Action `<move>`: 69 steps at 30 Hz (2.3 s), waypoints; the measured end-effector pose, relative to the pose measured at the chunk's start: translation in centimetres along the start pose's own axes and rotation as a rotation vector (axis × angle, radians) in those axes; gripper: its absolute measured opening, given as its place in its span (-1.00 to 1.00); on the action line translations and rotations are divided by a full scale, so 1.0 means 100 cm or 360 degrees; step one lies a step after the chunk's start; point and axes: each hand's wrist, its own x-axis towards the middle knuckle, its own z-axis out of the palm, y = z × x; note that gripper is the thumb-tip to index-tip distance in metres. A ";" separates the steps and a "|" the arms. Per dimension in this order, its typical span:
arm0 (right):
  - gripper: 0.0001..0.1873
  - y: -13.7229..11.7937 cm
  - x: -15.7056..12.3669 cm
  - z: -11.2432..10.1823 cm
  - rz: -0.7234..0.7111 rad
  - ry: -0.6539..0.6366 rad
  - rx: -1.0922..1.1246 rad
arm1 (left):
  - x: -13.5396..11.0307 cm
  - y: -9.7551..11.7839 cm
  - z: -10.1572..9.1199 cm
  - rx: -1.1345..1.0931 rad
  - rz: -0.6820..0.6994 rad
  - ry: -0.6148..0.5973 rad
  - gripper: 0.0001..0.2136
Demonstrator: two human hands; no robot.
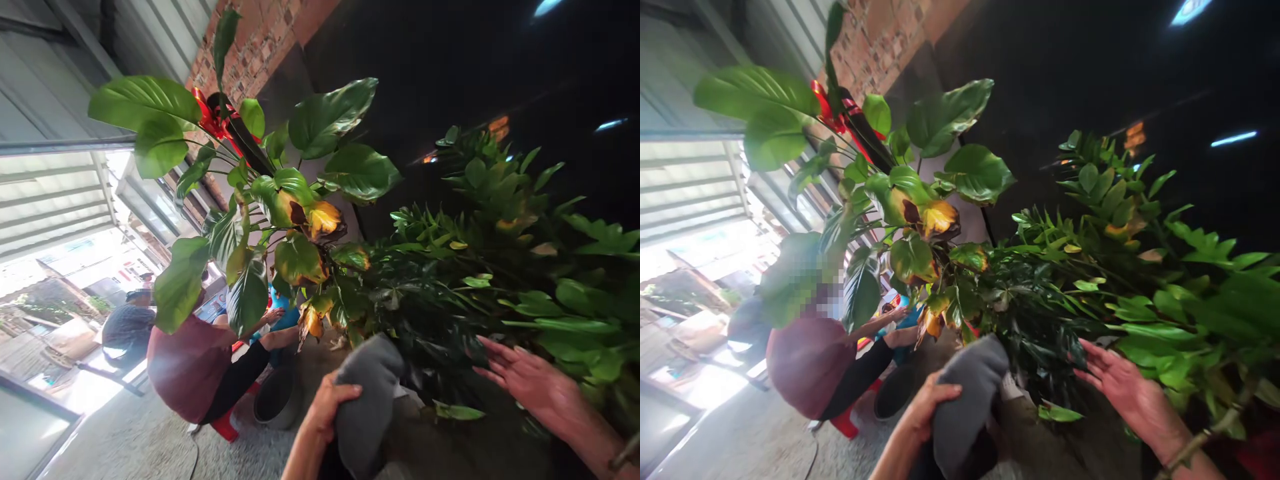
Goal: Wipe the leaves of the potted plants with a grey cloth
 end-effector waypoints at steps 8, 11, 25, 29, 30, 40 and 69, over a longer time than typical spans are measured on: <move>-0.78 0.008 -0.001 0.017 0.0066 0.0030 0.0064 | 0.035 0.066 0.026 -0.0226 0.0475 0.0332 -0.64; -0.79 0.007 -0.002 0.016 0.0064 -0.0019 0.0061 | 0.038 0.027 0.025 -0.0026 0.0229 0.0166 -0.67; -0.75 0.010 0.002 0.010 0.0005 -0.0086 0.0093 | 0.037 0.037 0.029 -0.0451 0.0102 0.0241 -0.88; -0.70 0.002 -0.002 0.010 0.0048 -0.0098 0.0101 | 0.022 -0.004 0.022 -0.0350 -0.0210 0.0145 -0.80; -0.68 0.001 -0.002 0.010 0.0042 -0.0101 0.0098 | 0.016 -0.004 0.018 -0.0381 -0.0220 0.0103 -0.79; -0.70 0.002 -0.003 0.018 0.0069 -0.0190 0.0126 | 0.025 0.055 0.067 -0.0317 0.0327 0.0060 -0.70; -0.63 -0.006 -0.003 0.019 0.0048 -0.0104 0.0168 | 0.021 0.072 0.122 -0.0198 0.0395 -0.0284 -0.52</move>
